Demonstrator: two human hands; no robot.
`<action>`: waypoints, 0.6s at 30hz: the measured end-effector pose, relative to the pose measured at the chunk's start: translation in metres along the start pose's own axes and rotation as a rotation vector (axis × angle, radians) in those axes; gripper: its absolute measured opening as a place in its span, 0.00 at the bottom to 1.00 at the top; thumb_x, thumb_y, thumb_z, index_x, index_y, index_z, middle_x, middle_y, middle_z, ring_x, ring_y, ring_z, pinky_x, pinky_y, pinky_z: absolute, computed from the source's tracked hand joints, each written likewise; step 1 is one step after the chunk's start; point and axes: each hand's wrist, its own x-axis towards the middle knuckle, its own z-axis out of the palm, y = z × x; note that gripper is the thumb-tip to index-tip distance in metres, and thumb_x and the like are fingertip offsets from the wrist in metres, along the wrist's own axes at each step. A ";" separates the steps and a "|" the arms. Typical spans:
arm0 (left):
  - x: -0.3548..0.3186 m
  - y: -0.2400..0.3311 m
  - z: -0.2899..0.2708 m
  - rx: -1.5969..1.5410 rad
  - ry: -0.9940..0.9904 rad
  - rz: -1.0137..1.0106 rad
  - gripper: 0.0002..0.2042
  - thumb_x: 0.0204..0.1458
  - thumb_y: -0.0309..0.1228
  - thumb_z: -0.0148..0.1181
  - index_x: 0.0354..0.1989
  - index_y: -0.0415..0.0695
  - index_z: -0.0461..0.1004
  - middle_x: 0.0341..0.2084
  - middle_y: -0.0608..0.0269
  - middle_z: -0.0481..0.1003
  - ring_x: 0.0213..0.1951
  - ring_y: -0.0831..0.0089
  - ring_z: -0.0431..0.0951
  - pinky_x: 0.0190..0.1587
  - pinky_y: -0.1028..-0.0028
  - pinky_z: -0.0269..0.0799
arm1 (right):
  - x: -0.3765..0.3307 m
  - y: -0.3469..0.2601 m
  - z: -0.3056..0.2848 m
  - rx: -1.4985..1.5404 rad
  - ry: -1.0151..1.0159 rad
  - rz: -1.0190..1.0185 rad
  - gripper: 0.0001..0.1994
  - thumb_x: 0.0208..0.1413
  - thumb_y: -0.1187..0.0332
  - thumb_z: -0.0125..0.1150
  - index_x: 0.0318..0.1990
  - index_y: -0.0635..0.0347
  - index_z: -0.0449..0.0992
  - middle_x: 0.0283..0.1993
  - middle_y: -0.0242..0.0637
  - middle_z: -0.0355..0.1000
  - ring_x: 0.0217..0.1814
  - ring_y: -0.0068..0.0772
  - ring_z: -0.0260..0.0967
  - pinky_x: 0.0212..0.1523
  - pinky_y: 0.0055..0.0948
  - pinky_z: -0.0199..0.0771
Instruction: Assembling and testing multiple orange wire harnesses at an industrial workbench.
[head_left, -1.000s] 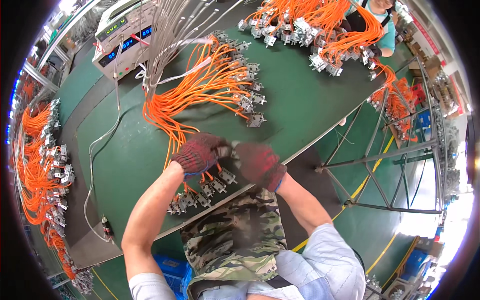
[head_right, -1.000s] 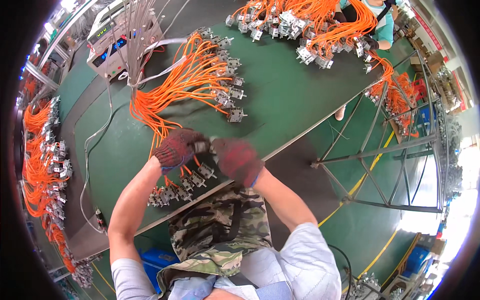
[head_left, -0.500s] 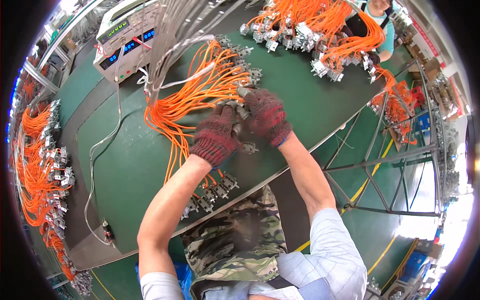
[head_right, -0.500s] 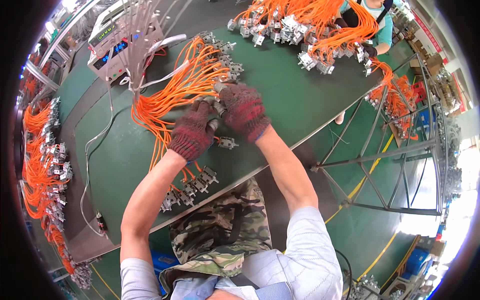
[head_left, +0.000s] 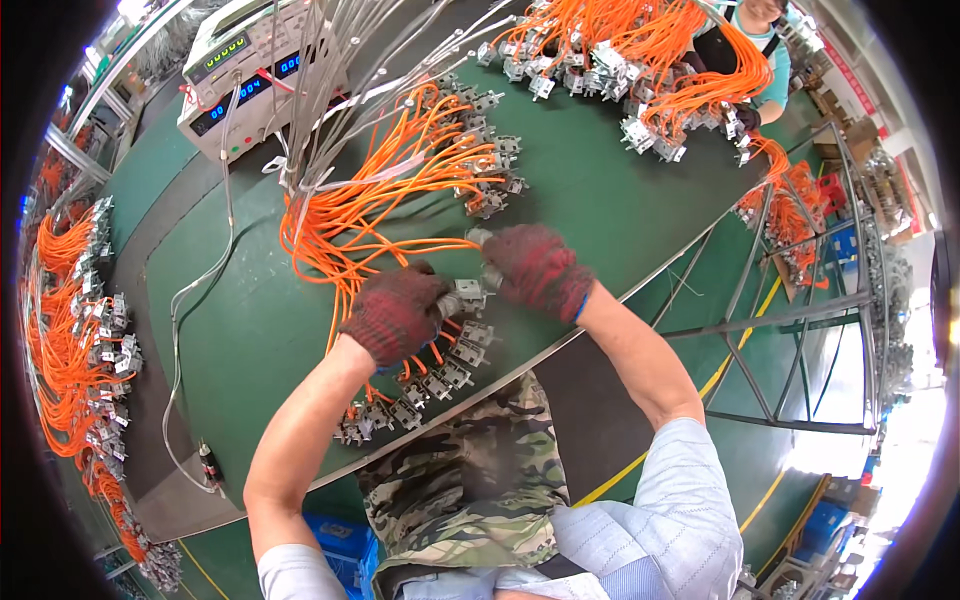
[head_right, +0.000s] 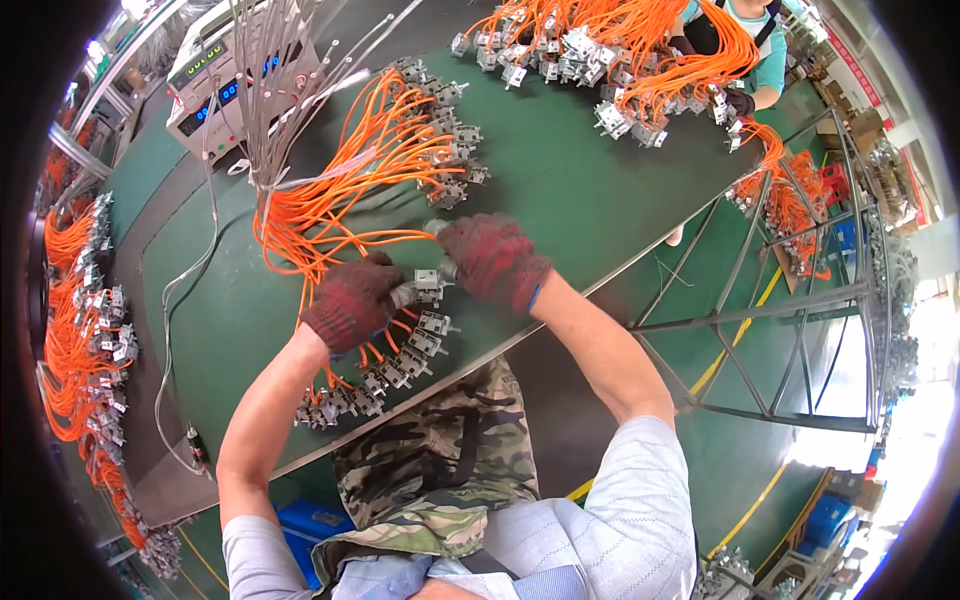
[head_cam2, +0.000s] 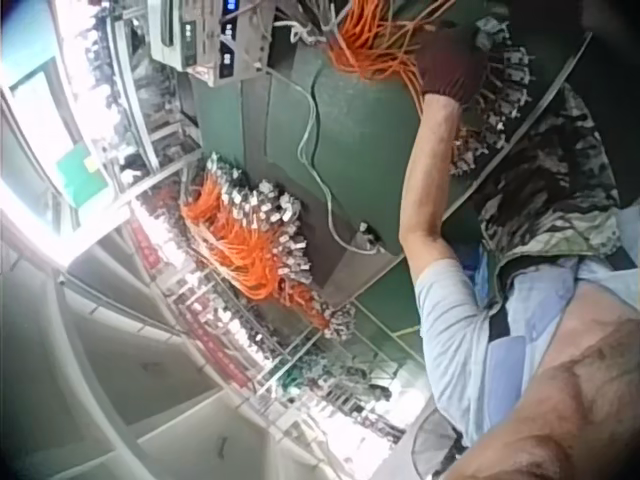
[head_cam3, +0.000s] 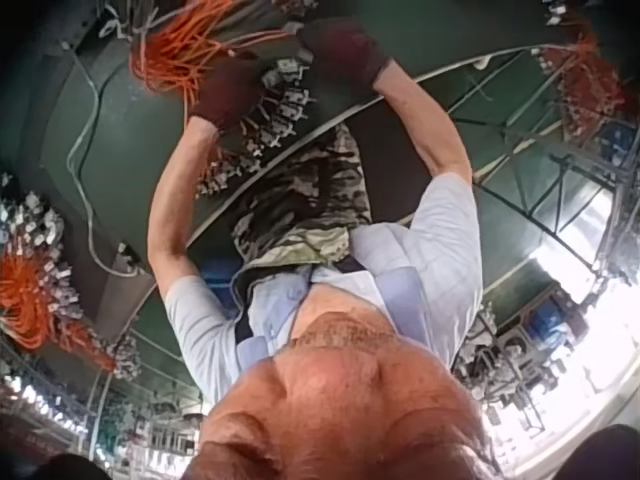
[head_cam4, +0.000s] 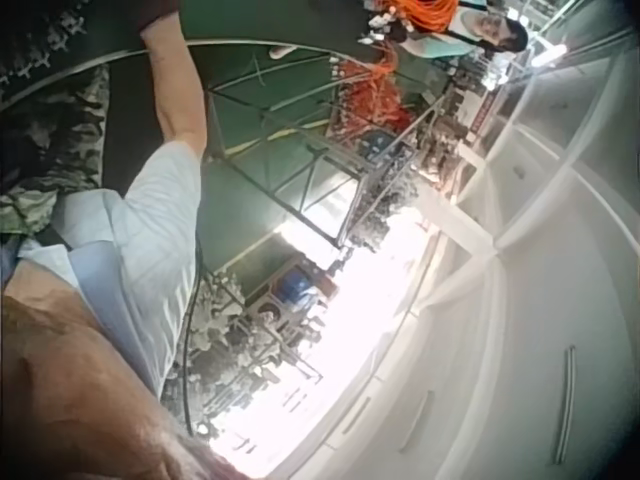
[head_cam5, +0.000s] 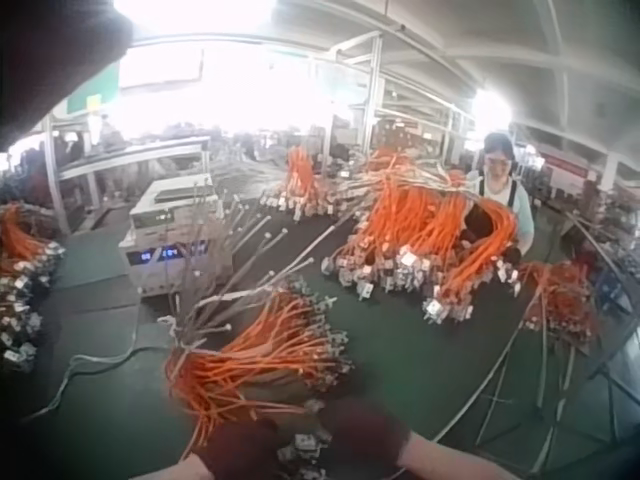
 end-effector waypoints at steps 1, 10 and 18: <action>-0.002 0.005 0.000 0.064 0.022 -0.006 0.12 0.62 0.39 0.63 0.49 0.49 0.82 0.47 0.53 0.80 0.45 0.46 0.83 0.48 0.50 0.78 | 0.000 -0.001 0.001 -0.047 -0.091 0.047 0.18 0.63 0.62 0.66 0.57 0.57 0.79 0.46 0.46 0.80 0.50 0.54 0.80 0.48 0.50 0.79; -0.032 0.177 -0.028 -0.646 0.595 0.693 0.22 0.53 0.30 0.62 0.56 0.35 0.73 0.52 0.43 0.76 0.55 0.48 0.78 0.62 0.54 0.74 | -0.019 0.023 0.039 1.215 0.115 0.383 0.34 0.55 0.58 0.79 0.69 0.56 0.75 0.62 0.48 0.79 0.62 0.45 0.80 0.58 0.42 0.83; -0.060 0.196 -0.004 -0.821 0.561 0.835 0.31 0.51 0.35 0.67 0.63 0.33 0.68 0.57 0.42 0.73 0.61 0.49 0.74 0.66 0.54 0.69 | -0.007 -0.012 -0.023 0.479 0.106 0.307 0.35 0.58 0.58 0.77 0.72 0.55 0.72 0.64 0.47 0.78 0.66 0.42 0.77 0.65 0.43 0.79</action>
